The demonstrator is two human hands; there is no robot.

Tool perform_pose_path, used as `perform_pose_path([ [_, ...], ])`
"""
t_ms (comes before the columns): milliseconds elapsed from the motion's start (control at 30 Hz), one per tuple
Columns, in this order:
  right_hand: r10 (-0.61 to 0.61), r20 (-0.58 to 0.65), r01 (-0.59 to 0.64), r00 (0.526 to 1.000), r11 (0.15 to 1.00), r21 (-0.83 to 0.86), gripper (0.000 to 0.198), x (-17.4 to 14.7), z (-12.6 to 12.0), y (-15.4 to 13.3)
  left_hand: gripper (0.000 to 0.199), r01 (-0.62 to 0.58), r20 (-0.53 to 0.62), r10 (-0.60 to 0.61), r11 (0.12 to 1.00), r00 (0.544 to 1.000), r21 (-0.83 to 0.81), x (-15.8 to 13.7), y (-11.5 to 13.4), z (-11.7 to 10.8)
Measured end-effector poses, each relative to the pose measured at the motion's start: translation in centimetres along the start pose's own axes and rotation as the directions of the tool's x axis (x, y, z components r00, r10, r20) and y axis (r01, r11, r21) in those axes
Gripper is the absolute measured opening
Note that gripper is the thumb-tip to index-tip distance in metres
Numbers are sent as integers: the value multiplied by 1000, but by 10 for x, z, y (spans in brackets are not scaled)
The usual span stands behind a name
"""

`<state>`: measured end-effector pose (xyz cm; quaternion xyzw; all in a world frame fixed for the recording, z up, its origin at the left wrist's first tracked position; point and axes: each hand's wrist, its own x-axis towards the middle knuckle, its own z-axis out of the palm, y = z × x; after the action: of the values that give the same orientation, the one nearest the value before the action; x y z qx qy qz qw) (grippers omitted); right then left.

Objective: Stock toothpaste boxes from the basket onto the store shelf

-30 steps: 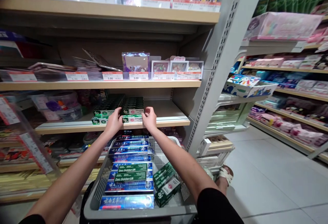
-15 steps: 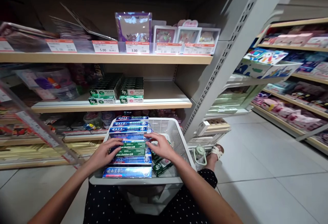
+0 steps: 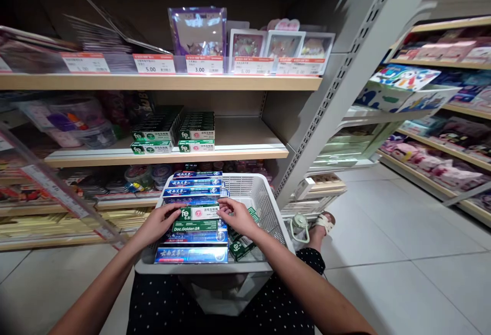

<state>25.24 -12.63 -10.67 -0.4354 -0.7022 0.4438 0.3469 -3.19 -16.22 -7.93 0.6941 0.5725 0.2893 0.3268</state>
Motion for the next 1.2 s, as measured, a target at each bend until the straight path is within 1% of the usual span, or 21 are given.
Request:
perform_pose_path([
  [167,-11,-25,11,1000,1000,15,31,2,3,1,39,72,32,-68,991,997,-111,7,-7,3],
  [333,-16,-35,16,999,1000,14,30,3,4,0,43,87,-56,-98,981,994,-174,6,-14,9],
  [467,-10,-52,13,999,999,42,31,4,4,2,30,82,-124,-112,971,986,-223,6,-15,14],
  [567,4,-60,3,998,994,112,33,6,5,4,28,63,-125,-102,956,987,-286,7,-15,14],
  [700,74,-39,-61,997,962,266,37,7,10,7,28,49,-132,-103,932,986,-359,6,-16,15],
  [800,117,-52,-94,992,939,330,40,7,13,5,29,19,-172,-99,909,980,-416,5,-17,16],
  [867,129,-76,-95,989,931,352,41,8,12,-1,30,8,-199,-109,894,974,-448,6,-15,14],
  [967,93,-128,-39,987,926,377,42,19,4,-19,33,-33,-248,-97,880,964,-474,15,-5,4],
  [1033,37,-181,34,983,926,377,43,36,-5,-38,35,-86,-308,-71,879,949,-469,30,7,-9],
  [1100,-29,-248,117,968,930,349,41,61,-17,-57,36,-147,-378,-31,889,925,-433,52,23,-26],
  [1167,-102,-322,203,941,932,299,37,91,-27,-76,36,-215,-445,31,904,895,-370,80,40,-43],
  [1200,-137,-356,242,925,932,271,36,107,-31,-83,36,-252,-486,63,908,872,-335,95,47,-51],
])
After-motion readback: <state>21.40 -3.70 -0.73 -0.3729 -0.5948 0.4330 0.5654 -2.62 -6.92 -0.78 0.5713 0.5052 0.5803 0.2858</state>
